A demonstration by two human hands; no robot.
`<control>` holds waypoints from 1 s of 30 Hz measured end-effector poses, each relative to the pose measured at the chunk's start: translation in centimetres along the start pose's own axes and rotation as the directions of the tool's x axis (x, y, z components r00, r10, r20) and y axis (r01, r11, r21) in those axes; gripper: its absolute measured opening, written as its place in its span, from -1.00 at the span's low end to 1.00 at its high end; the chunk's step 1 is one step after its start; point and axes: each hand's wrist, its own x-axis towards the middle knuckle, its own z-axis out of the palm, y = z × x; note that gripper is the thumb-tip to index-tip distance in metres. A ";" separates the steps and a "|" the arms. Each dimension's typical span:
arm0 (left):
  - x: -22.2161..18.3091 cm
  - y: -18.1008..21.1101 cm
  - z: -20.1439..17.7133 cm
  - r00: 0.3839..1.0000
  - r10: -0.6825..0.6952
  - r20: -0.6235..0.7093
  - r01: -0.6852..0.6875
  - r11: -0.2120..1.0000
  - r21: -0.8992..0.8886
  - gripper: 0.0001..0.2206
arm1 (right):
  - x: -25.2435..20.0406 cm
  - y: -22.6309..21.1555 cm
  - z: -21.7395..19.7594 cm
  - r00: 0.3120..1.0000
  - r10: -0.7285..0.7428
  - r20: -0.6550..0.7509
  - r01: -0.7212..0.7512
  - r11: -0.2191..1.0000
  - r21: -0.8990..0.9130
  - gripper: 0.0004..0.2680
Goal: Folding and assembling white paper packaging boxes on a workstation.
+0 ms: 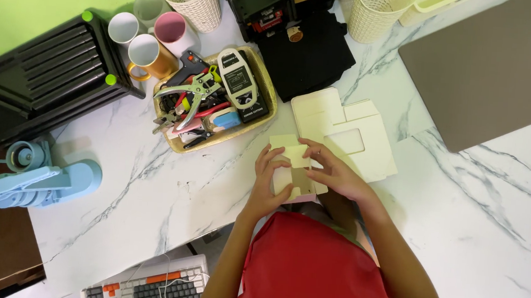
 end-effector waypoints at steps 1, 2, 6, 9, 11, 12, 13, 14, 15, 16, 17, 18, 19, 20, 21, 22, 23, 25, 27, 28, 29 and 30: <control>0.0 -0.3 0.1 1.000 -0.001 0.007 0.001 1.000 0.021 -0.63 | 0.3 -0.6 0.5 0.999 0.015 -0.037 -0.017 0.998 -0.053 -0.80; -0.2 -0.5 0.2 1.000 -0.007 0.014 0.006 0.999 0.041 -0.61 | 0.4 -1.2 1.0 0.997 0.031 -0.075 -0.039 0.994 -0.104 -0.74; 1.0 2.4 -0.9 0.994 0.013 0.109 -0.010 0.999 -0.030 -0.49 | 0.7 -2.9 2.5 0.960 0.125 -0.250 -0.230 0.862 -0.451 -0.72; 1.7 4.0 -0.8 0.988 -0.003 0.155 -0.008 0.998 0.069 -0.25 | 0.4 0.8 0.8 0.980 0.026 -0.198 -0.090 0.943 -0.319 -0.78; 1.1 2.9 -0.3 0.996 -0.023 0.088 0.012 0.993 0.121 -0.35 | 0.0 3.2 -0.9 0.996 -0.069 -0.059 0.066 0.996 -0.056 -0.83; 0.9 2.3 -0.3 0.996 -0.022 0.089 0.011 0.992 0.122 -0.35 | -0.1 4.2 -1.3 0.996 -0.070 -0.059 0.067 0.996 -0.055 -0.83; 0.6 1.6 -0.2 0.997 -0.027 0.073 0.017 0.991 0.133 -0.39 | -0.1 5.2 -1.8 0.995 0.024 -0.092 -0.021 0.999 0.029 -0.84; 0.2 1.0 0.1 0.998 -0.034 0.059 0.026 0.990 0.140 -0.44 | -0.4 6.2 -2.3 0.985 0.124 -0.118 -0.110 0.987 0.117 -0.84; 0.1 0.9 0.2 0.998 -0.036 0.060 0.028 0.990 0.138 -0.44 | -0.4 4.9 -1.7 0.985 0.126 -0.119 -0.112 0.987 0.117 -0.84; 0.1 0.8 0.2 0.998 -0.036 0.056 0.029 0.992 0.121 -0.45 | -0.3 3.5 -1.2 0.997 0.028 -0.077 -0.027 1.000 0.016 -0.85; 0.1 0.7 0.3 0.998 -0.036 0.052 0.031 0.994 0.104 -0.47 | -0.1 2.1 -0.6 0.997 -0.066 -0.026 0.063 0.995 -0.081 -0.85; 0.3 0.9 0.4 0.998 -0.037 0.049 0.032 0.994 0.104 -0.47 | 0.1 1.0 0.0 0.998 -0.065 -0.023 0.063 0.995 -0.082 -0.85; 0.5 1.1 0.4 0.998 -0.037 0.052 0.032 0.995 0.098 -0.46 | 0.3 -0.2 0.6 0.998 -0.024 -0.060 0.014 0.987 -0.163 -0.81; 0.6 1.3 0.6 0.998 -0.038 0.057 0.032 0.995 0.092 -0.45 | 0.5 -1.2 1.2 0.995 0.015 -0.102 -0.039 0.970 -0.240 -0.77; 0.7 1.6 0.6 0.998 -0.039 0.056 0.034 0.995 0.092 -0.45 | 0.7 -1.9 1.8 0.995 0.016 -0.100 -0.040 0.970 -0.239 -0.77; 0.9 1.8 0.6 0.997 -0.032 0.063 0.026 0.995 0.099 -0.40 | 0.9 -2.5 2.4 0.985 0.054 -0.167 -0.117 0.913 -0.392 -0.73; 1.1 2.1 0.6 0.997 -0.026 0.071 0.018 0.994 0.106 -0.36 | 1.0 -3.2 2.9 0.968 0.081 -0.237 -0.199 0.827 -0.527 -0.69; 1.3 2.3 0.9 0.997 -0.039 0.068 0.030 0.992 0.121 -0.32 | 1.1 -1.2 2.8 0.978 -0.062 -0.200 -0.067 0.813 -0.579 -0.72; 1.5 2.5 0.9 0.997 -0.051 0.060 0.042 0.989 0.140 -0.29 | 1.4 -0.3 2.6 0.968 -0.205 -0.148 0.069 0.777 -0.626 -0.74; 1.6 2.7 0.8 0.997 -0.041 0.069 0.030 0.988 0.151 -0.26 | 1.5 -0.3 2.5 0.968 -0.204 -0.147 0.077 0.795 -0.602 -0.71; 1.7 2.8 0.7 0.996 -0.032 0.079 0.019 0.987 0.161 -0.24 | 1.7 -0.3 2.4 0.968 -0.204 -0.145 0.084 0.812 -0.578 -0.68; 1.7 2.7 0.7 0.996 -0.034 0.079 0.020 0.987 0.162 -0.24 | 1.7 -0.6 2.3 0.968 -0.203 -0.145 0.084 0.813 -0.577 -0.68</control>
